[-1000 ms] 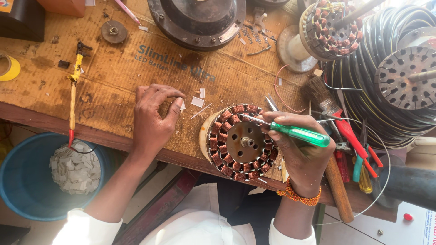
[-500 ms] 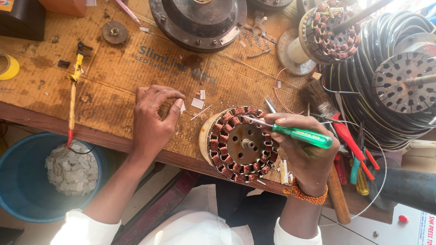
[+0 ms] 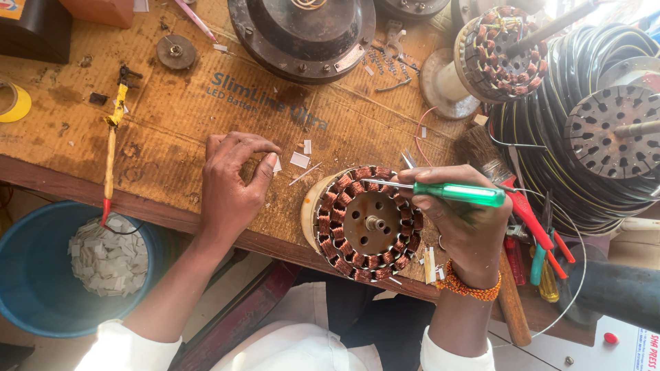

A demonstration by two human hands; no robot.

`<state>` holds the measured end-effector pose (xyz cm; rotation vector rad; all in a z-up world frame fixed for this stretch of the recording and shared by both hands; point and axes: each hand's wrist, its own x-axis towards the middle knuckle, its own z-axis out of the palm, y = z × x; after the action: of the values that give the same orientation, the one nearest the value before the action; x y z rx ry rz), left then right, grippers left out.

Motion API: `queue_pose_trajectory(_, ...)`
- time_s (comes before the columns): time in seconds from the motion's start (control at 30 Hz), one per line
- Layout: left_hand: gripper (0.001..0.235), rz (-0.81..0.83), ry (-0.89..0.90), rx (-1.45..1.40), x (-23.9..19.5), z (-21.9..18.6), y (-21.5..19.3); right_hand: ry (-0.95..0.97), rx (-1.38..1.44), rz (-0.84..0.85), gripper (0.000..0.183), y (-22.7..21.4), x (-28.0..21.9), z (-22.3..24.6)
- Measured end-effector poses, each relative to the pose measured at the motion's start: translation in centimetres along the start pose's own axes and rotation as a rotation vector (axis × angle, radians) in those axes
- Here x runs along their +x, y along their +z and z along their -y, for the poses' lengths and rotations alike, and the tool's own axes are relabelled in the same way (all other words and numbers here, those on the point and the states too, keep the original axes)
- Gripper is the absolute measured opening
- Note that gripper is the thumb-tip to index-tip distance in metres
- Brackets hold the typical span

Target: The person uses a green-handled screwdriver to press white insulating material into the slots of a motor stator. They rotate the stator to access different slots and continue inserting the material throughout the clip.

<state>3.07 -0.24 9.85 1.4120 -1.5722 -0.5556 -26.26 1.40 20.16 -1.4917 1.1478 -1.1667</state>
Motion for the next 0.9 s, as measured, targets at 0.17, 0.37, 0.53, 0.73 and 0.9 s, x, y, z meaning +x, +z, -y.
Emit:
queue_pose_trajectory(0.17, 0.007, -0.008, 0.009, 0.005, 0.0, 0.1, 0.1, -0.123, -0.014, 0.14, 0.023, -0.9, 1.4, -0.6)
queue_pose_trajectory(0.37, 0.007, 0.0, 0.002, 0.018, 0.1, 0.0, 0.0, -0.184, -0.101, 0.257, 0.022, -2.4, 2.9, -1.9)
queue_pose_trajectory(0.53, 0.007, -0.001, 0.009, 0.017, 0.2, 0.0, 0.1, -0.253, 0.179, 0.392, 0.023, -3.3, 3.2, -2.7)
queue_pose_trajectory(0.73, 0.007, 0.01, 0.007, 0.023, 0.4, -0.2, 0.2, -0.287, 0.188, 0.053, 0.029, -2.7, 2.6, -3.5)
queue_pose_trajectory(0.9, 0.007, 0.006, -0.001, 0.028, 0.4, -0.2, 0.1, -0.191, -0.001, 0.083, 0.033, -1.7, 2.1, -3.0)
